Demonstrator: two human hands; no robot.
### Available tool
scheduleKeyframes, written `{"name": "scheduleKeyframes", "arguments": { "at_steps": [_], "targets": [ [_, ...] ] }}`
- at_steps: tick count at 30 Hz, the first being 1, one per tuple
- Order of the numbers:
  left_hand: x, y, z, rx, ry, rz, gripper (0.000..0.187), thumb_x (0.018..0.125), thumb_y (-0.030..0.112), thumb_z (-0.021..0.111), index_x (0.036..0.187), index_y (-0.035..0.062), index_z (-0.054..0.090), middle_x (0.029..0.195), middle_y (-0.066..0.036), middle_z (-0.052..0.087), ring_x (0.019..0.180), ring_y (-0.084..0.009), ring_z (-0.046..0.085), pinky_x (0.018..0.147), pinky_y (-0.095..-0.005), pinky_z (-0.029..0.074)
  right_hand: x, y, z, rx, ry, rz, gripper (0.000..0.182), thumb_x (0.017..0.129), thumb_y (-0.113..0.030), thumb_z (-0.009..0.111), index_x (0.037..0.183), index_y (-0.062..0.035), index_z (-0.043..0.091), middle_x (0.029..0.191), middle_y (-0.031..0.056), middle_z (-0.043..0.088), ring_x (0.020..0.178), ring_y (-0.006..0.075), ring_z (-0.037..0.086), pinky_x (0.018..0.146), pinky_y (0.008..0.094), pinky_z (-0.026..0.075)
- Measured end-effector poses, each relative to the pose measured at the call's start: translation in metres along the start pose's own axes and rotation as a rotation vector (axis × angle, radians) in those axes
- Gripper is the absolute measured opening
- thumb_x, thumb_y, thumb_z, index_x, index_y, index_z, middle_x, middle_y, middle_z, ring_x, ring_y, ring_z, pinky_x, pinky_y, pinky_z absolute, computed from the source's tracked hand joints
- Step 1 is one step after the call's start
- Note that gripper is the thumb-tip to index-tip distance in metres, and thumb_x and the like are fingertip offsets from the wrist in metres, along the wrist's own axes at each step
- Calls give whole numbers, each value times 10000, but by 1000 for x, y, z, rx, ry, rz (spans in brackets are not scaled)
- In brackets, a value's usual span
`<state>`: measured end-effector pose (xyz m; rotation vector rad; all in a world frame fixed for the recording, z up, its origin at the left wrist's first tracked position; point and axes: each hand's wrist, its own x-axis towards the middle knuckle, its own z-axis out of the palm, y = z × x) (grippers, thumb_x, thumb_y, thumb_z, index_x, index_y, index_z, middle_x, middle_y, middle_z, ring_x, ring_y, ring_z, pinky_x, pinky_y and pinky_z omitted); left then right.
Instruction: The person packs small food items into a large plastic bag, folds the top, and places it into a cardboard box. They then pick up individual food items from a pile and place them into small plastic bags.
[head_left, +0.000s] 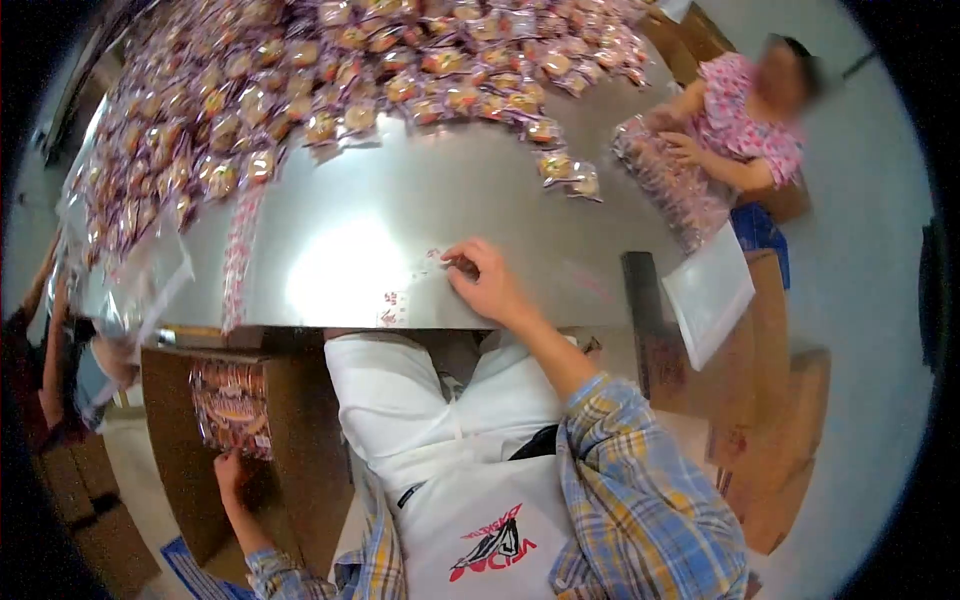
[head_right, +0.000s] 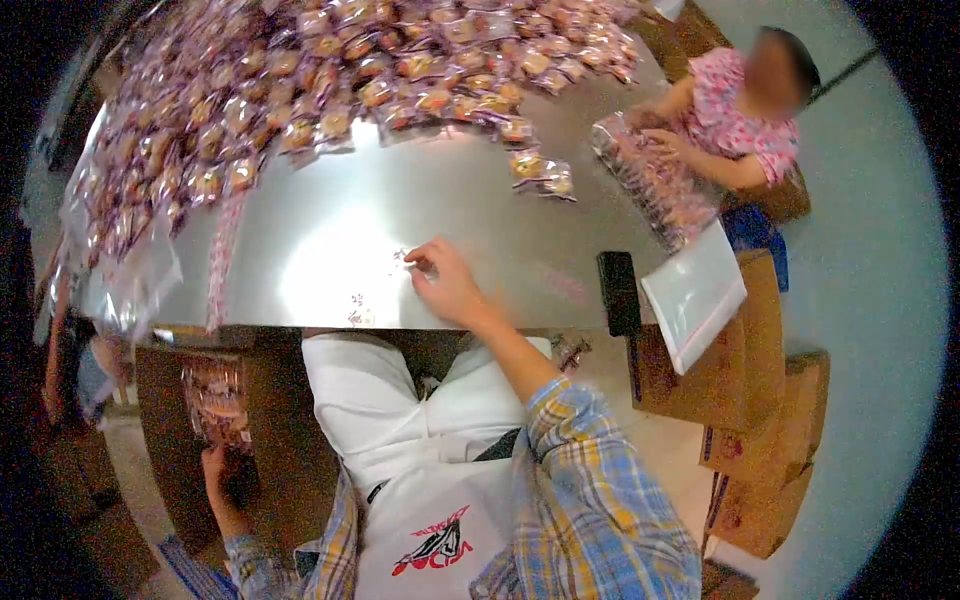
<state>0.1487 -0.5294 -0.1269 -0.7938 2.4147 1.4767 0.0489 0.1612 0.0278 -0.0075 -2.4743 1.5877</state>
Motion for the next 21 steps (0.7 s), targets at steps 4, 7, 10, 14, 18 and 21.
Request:
{"name": "scheduleKeyframes", "arguments": {
  "at_steps": [4, 7, 10, 14, 18, 21],
  "targets": [
    [12, 115, -4, 66, 192, 434, 285, 1023, 169, 621, 1198, -50, 674, 1108, -102, 716, 995, -187, 651, 902, -350, 524, -29, 30, -10, -439, 134, -276, 260, 856, -52, 686, 1115, -48, 701, 1174, 149, 654, 1076, 327, 631, 970, 423, 506],
    [21, 225, 35, 207, 374, 681, 313, 1019, 136, 637, 1275, -44, 656, 1185, -136, 716, 1087, -197, 666, 978, -333, 511, -37, 38, -12, -381, 128, -335, 255, 850, -63, 683, 1104, -50, 707, 1225, 146, 660, 1129, 350, 610, 995, 440, 489],
    [73, 271, 66, 517, 434, 832, 486, 942, 239, 698, 1336, -33, 613, 1320, -231, 641, 1235, -402, 594, 1094, -449, 442, -35, 32, -18, -347, 116, -289, 212, 845, -55, 679, 1053, -43, 719, 1212, 135, 671, 1116, 350, 612, 981, 434, 493],
    [117, 311, 97, 959, 612, 833, 585, 992, 356, 605, 1432, -17, 511, 1461, -248, 544, 1351, -438, 503, 1135, -509, 406, -35, 47, -20, -294, 94, -276, 156, 833, -34, 667, 977, -32, 727, 1177, 124, 688, 1091, 343, 619, 966, 427, 499],
    [153, 308, 119, 959, 344, 528, 551, 1045, 373, 494, 1458, 7, 472, 1547, -234, 469, 1424, -430, 436, 1146, -530, 396, -32, 26, -24, -348, 115, -263, 134, 817, -20, 662, 932, -33, 731, 1136, 116, 707, 1073, 333, 628, 945, 439, 504],
    [147, 311, 131, 938, 398, 555, 423, 1052, 293, 456, 1372, 38, 565, 1444, -236, 566, 1341, -429, 519, 1088, -525, 441, -28, 27, -24, -330, 115, -252, 139, 809, -18, 662, 926, -37, 735, 1130, 119, 708, 1064, 334, 630, 942, 442, 503]
  ]
}}
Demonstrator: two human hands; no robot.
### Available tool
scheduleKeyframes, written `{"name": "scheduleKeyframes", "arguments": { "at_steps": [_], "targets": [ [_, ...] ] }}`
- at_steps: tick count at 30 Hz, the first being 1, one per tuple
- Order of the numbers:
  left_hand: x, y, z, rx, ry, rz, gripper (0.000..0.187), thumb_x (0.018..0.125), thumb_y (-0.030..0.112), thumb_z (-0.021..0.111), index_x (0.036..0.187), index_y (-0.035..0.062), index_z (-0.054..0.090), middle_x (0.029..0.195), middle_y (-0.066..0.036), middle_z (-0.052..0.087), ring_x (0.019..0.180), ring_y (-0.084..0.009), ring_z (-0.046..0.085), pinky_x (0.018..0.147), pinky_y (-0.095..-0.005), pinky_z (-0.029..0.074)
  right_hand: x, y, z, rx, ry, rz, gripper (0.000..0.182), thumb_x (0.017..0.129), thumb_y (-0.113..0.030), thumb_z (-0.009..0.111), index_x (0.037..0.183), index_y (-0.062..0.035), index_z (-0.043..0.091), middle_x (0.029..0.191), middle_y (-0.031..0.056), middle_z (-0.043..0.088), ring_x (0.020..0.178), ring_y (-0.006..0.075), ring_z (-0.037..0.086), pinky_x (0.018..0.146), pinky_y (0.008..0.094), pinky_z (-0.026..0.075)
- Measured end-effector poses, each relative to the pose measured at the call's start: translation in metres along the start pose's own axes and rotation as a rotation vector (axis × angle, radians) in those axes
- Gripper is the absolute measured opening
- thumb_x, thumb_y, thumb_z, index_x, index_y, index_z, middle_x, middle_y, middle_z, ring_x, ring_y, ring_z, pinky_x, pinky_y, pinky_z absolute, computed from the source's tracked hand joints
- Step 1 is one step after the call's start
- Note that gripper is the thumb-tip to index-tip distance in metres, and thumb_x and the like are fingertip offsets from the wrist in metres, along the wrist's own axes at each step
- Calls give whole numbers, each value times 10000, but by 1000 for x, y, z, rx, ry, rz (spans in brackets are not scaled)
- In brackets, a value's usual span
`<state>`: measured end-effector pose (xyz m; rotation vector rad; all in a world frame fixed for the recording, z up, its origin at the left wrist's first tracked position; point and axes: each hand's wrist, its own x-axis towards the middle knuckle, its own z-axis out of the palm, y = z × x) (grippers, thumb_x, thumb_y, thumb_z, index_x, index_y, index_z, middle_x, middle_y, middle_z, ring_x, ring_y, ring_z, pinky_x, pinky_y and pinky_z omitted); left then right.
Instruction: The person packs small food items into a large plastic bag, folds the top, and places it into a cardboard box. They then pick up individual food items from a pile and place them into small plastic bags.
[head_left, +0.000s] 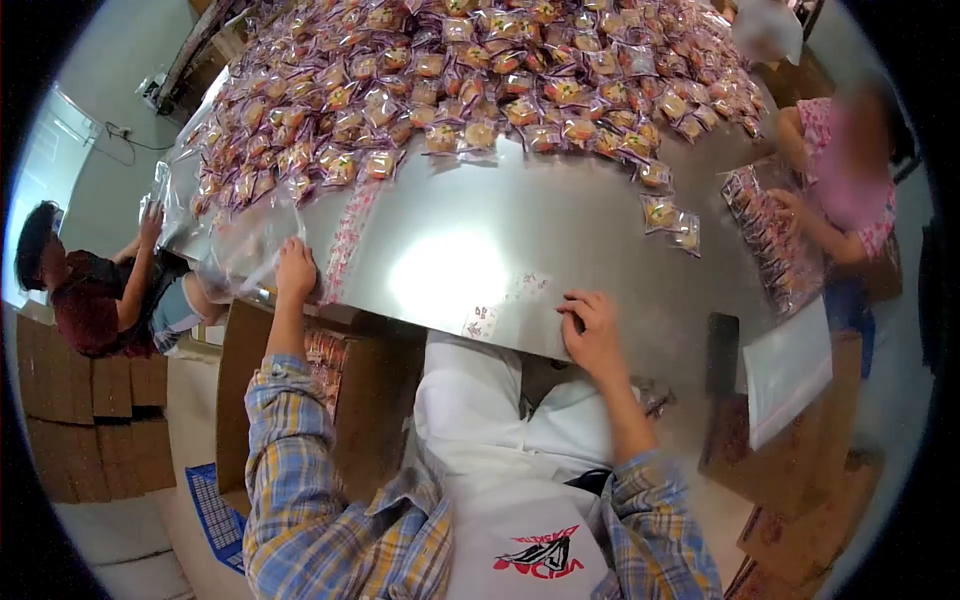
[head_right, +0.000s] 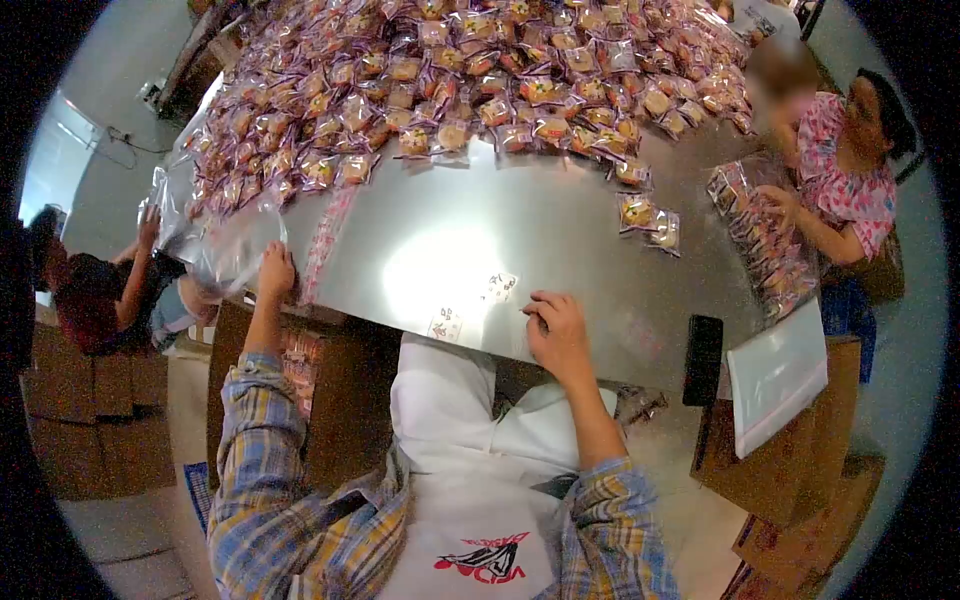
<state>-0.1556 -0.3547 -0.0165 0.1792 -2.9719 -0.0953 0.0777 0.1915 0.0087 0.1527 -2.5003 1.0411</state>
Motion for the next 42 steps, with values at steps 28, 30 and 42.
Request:
{"name": "scheduleKeyframes", "arguments": {
  "at_steps": [28, 30, 42],
  "targets": [
    [45, 66, -88, -344, -63, 361, 139, 863, 157, 694, 921, 34, 723, 883, -177, 733, 819, -324, 702, 751, -412, 543, -4, -1, 13, 148, -16, 105, 131, 829, -19, 670, 939, -46, 734, 1134, 109, 698, 1066, 338, 629, 966, 437, 486],
    [54, 71, -115, -246, 39, 378, 141, 840, 147, 691, 923, 39, 729, 894, -182, 734, 836, -354, 701, 763, -427, 549, -6, 2, 10, 78, -18, 84, 117, 841, -21, 665, 938, -43, 727, 1141, 105, 693, 1055, 337, 625, 958, 435, 486],
    [203, -4, -281, -267, 707, 220, 255, 897, 283, 740, 1011, 57, 778, 961, -147, 777, 883, -309, 756, 803, -413, 577, -4, -1, 11, -19, -4, -18, 230, 790, -10, 666, 1010, -55, 713, 1159, 122, 683, 1057, 345, 608, 922, 467, 481]
  ]
}}
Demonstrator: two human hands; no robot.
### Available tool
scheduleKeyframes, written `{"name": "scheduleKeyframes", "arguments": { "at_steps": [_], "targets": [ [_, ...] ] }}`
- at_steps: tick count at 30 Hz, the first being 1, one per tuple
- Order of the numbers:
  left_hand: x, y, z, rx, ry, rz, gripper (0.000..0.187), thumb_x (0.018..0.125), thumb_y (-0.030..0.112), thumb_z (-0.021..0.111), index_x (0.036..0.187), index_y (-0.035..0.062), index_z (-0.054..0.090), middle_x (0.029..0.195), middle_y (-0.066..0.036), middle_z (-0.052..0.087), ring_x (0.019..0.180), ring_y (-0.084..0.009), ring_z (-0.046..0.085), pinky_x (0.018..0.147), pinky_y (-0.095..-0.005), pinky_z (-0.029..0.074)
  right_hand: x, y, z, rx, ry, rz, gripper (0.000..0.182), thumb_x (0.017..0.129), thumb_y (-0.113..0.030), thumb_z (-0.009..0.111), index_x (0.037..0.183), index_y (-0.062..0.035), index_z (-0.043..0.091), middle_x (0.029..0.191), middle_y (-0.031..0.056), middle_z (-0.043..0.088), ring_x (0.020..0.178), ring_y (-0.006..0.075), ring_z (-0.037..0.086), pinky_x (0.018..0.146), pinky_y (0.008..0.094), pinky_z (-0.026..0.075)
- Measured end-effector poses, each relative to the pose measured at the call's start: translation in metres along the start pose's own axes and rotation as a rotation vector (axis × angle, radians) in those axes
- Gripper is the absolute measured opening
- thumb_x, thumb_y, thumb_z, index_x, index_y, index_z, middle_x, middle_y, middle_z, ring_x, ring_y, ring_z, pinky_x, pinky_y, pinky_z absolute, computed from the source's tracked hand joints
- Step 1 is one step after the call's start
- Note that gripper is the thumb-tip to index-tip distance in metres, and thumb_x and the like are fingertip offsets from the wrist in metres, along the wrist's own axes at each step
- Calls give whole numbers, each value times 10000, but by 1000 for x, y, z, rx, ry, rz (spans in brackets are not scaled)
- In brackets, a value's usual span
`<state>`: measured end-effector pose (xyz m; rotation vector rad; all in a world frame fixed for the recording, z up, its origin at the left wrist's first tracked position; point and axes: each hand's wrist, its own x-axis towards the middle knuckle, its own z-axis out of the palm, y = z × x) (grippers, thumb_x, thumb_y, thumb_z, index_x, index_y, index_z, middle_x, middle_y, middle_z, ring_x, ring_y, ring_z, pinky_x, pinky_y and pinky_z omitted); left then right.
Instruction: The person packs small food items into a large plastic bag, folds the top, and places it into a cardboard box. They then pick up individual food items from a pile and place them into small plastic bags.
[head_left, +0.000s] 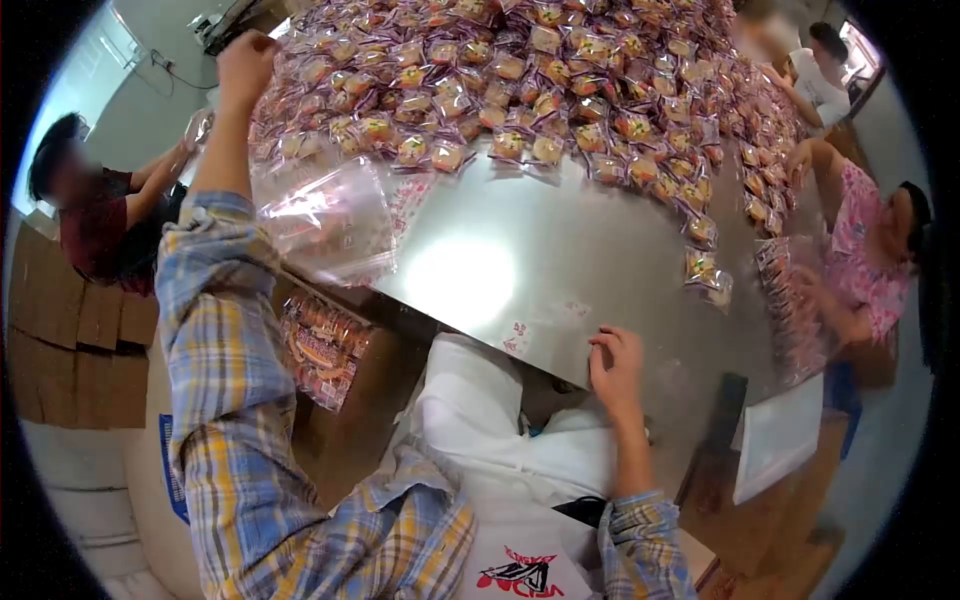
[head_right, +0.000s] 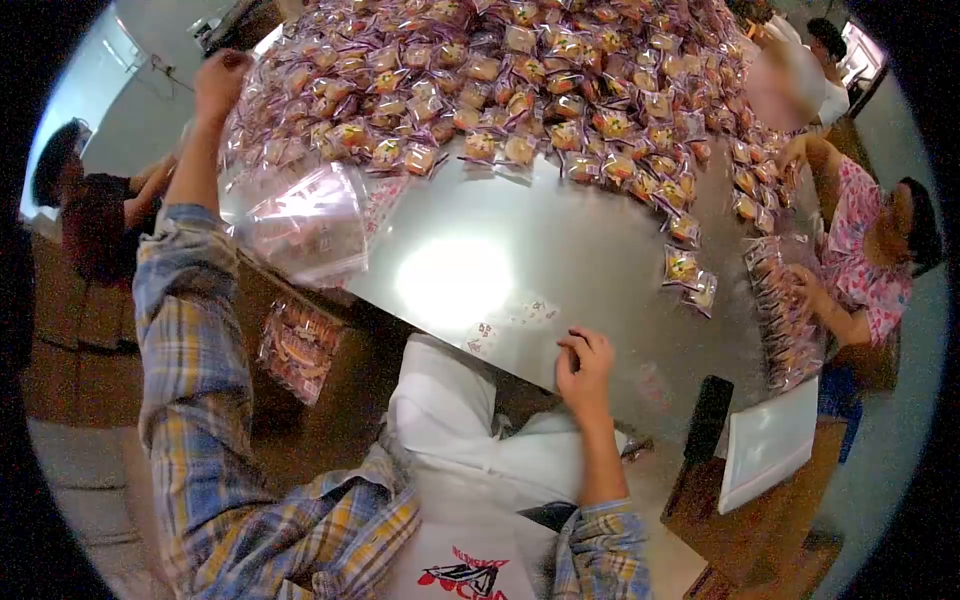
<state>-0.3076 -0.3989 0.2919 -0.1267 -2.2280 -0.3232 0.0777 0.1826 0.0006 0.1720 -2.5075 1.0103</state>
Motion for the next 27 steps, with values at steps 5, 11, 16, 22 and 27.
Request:
{"name": "scheduleKeyframes", "arguments": {
  "at_steps": [5, 11, 16, 22, 27],
  "targets": [
    [48, 17, -8, -23, 93, 98, 344, 925, 397, 742, 1076, 89, 778, 984, -111, 788, 912, -245, 768, 816, -359, 574, 9, -49, 7, -226, 32, -127, 421, 793, -33, 643, 1212, -52, 672, 1225, 172, 652, 1105, 378, 606, 967, 494, 475],
    [-49, 138, 41, -304, 85, -32, 134, 880, 139, 691, 932, 37, 761, 959, -180, 759, 899, -330, 734, 813, -442, 552, 103, -230, 134, 274, -304, -733, 503, 790, -152, 725, 1275, -35, 664, 1429, 159, 576, 1335, 375, 527, 1119, 489, 422],
    [-155, 220, 26, -421, -33, 244, 98, 816, 85, 763, 904, 61, 726, 924, -136, 706, 958, -342, 675, 814, -437, 548, 135, -223, 298, 25, -499, -526, 562, 929, -342, 585, 1393, -25, 582, 1368, 161, 616, 1323, 318, 527, 1099, 471, 381],
    [-119, 187, -27, -598, 103, 127, 98, 819, 7, 771, 902, 58, 774, 901, -88, 761, 824, -223, 719, 766, -350, 563, 150, -203, 270, -37, -508, -433, 683, 922, -426, 653, 1476, -52, 516, 1318, 144, 621, 1293, 282, 546, 1082, 443, 414],
    [-19, 134, -107, -155, 389, 110, 222, 881, 173, 796, 1040, 22, 758, 1039, -110, 781, 891, -173, 718, 837, -306, 551, 158, -213, 280, -230, -460, -443, 640, 923, -480, 651, 1426, -91, 580, 1358, 146, 611, 1326, 317, 531, 1125, 486, 383]
  ]
}}
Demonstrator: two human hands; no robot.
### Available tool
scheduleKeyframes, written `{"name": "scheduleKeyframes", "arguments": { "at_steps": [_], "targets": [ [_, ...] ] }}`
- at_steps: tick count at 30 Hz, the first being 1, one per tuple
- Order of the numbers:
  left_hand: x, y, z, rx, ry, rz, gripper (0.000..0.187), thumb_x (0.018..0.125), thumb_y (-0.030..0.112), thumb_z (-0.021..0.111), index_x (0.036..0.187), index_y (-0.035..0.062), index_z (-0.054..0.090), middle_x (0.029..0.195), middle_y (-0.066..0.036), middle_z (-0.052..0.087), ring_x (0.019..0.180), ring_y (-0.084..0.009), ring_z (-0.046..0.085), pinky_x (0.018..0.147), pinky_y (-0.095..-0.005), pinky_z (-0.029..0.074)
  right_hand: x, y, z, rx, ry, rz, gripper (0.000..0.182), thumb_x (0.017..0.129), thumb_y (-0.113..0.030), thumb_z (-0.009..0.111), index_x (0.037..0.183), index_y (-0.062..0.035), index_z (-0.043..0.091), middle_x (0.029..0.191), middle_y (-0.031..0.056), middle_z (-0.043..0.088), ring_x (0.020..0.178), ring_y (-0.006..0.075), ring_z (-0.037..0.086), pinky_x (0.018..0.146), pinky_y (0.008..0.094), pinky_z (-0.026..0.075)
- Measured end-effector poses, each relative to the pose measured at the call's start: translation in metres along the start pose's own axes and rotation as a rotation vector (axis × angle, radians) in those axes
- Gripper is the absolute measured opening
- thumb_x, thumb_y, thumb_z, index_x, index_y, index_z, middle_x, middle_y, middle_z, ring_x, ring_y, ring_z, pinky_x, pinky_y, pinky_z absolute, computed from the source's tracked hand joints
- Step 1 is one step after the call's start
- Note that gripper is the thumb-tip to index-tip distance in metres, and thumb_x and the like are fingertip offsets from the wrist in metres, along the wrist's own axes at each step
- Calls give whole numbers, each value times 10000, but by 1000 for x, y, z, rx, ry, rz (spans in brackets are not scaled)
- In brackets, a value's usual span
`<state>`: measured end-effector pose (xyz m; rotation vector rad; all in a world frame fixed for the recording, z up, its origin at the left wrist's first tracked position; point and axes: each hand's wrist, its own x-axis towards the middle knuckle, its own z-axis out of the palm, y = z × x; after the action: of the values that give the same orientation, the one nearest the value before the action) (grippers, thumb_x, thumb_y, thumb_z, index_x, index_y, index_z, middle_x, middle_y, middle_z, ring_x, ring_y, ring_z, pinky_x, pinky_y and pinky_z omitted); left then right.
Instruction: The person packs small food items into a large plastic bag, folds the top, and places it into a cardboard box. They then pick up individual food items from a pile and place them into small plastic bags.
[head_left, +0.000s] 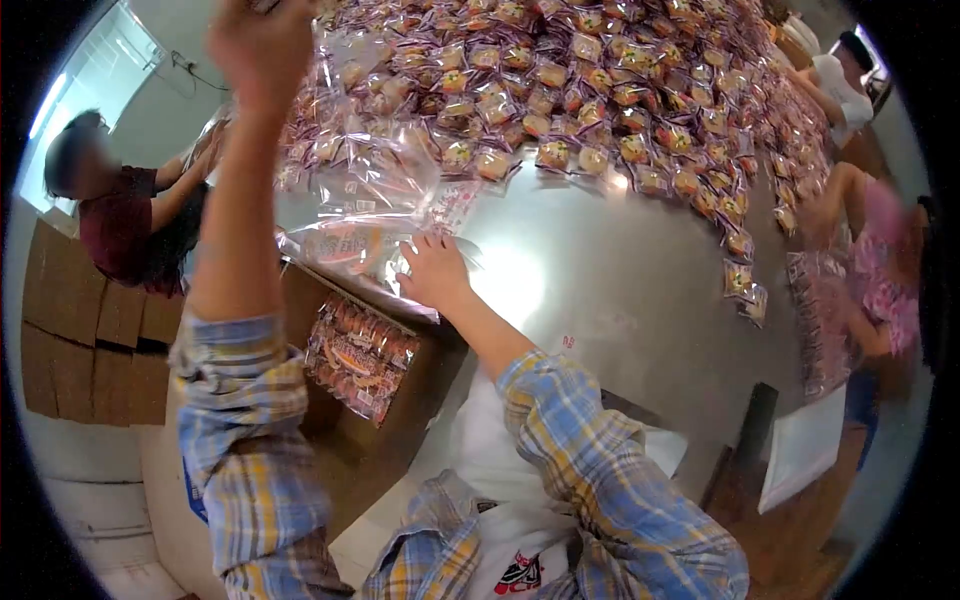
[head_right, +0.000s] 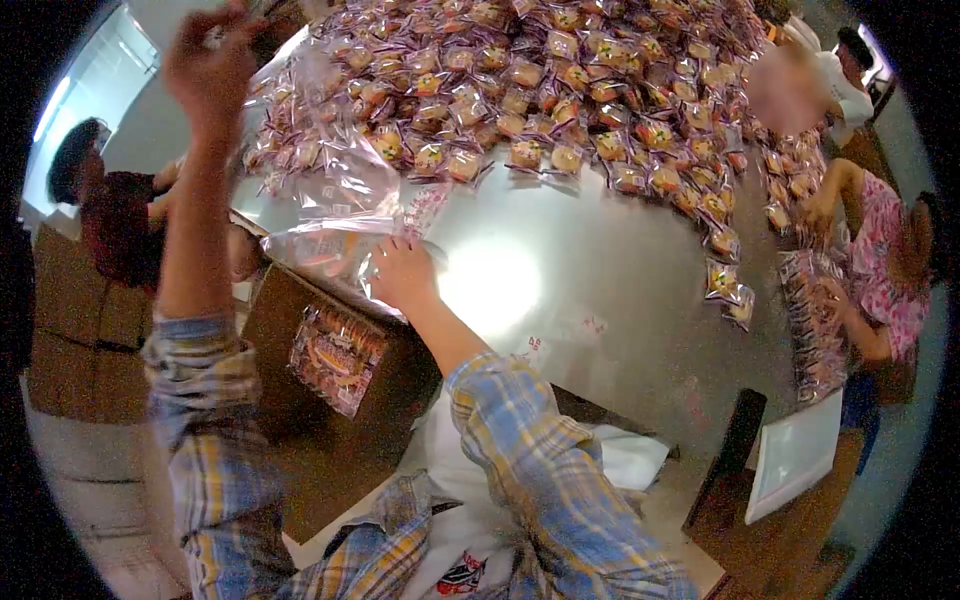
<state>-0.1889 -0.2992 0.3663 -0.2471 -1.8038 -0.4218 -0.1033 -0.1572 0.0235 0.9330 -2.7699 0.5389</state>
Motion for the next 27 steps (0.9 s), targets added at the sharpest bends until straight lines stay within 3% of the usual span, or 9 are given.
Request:
{"name": "scheduleKeyframes", "arguments": {
  "at_steps": [2, 5, 7, 12, 14, 16, 19, 22, 27],
  "targets": [
    [32, 52, -19, -121, 138, -46, 253, 903, 95, 779, 792, -22, 584, 698, -64, 597, 671, -136, 526, 643, -310, 443, 3, -6, -6, -15, -24, 35, 647, 921, -491, 649, 1423, -89, 581, 1374, 148, 605, 1335, 318, 525, 1130, 488, 378],
    [-5, 24, -46, 105, -95, -203, 289, 890, 224, 793, 1061, 0, 729, 1007, -122, 771, 872, -168, 694, 817, -317, 546, 8, -2, -2, 94, 3, 90, 630, 923, -477, 650, 1405, -77, 586, 1345, 168, 623, 1297, 354, 554, 1118, 512, 390],
    [-112, 17, -47, -82, -79, -363, 313, 875, 297, 771, 963, 8, 689, 811, -121, 700, 752, -214, 658, 747, -372, 522, 18, 6, -15, 394, -94, 182, 583, 900, -388, 694, 1360, -48, 584, 1300, 212, 631, 1240, 402, 585, 1064, 520, 447],
    [-353, 41, -48, 202, -1063, -356, 816, 869, 554, 739, 1499, 91, 507, 1515, -236, 473, 1422, -449, 402, 1178, -634, 264, 33, 62, -23, 76, 685, 332, 699, 826, -372, 788, 1352, -4, 512, 1352, 289, 549, 1305, 478, 488, 1127, 547, 386],
    [-366, 53, -49, 199, -1109, -452, 867, 883, 642, 668, 1551, 129, 460, 1591, -225, 389, 1487, -455, 303, 1193, -683, 161, 25, 92, -59, 336, 592, 617, 1036, 773, -439, 870, 1530, 21, 333, 1538, 317, 372, 1480, 463, 289, 1221, 527, 280],
    [-370, 57, -52, 225, -1167, -464, 880, 900, 683, 622, 1578, 155, 436, 1636, -217, 338, 1523, -457, 249, 1202, -706, 103, 23, 124, -56, 394, 848, 746, 1095, 731, -443, 909, 1533, 43, 344, 1545, 305, 407, 1450, 429, 388, 1217, 494, 313],
    [-374, 51, -46, 247, -1197, -382, 833, 931, 677, 576, 1577, 167, 444, 1645, -205, 337, 1522, -452, 255, 1213, -688, 80, 22, 160, -60, 693, 566, 636, 911, 717, -476, 910, 1420, -13, 561, 1425, 244, 588, 1349, 382, 537, 1170, 472, 383],
    [-380, 47, -41, 223, -1167, -350, 796, 950, 649, 567, 1572, 167, 455, 1643, -192, 348, 1511, -448, 281, 1219, -672, 91, 34, 159, -45, 511, 592, 286, 164, 827, -306, 815, 886, -155, 790, 896, 146, 727, 1041, 360, 657, 891, 474, 496],
    [-384, 38, -37, 219, -1156, -296, 604, 1033, 481, 516, 1564, 196, 473, 1618, -178, 398, 1500, -435, 308, 1230, -647, 107, 52, 185, -105, 883, 1038, 583, 228, 938, -249, 698, 1012, -51, 613, 862, 174, 693, 843, 386, 653, 783, 484, 493]
  ]
}}
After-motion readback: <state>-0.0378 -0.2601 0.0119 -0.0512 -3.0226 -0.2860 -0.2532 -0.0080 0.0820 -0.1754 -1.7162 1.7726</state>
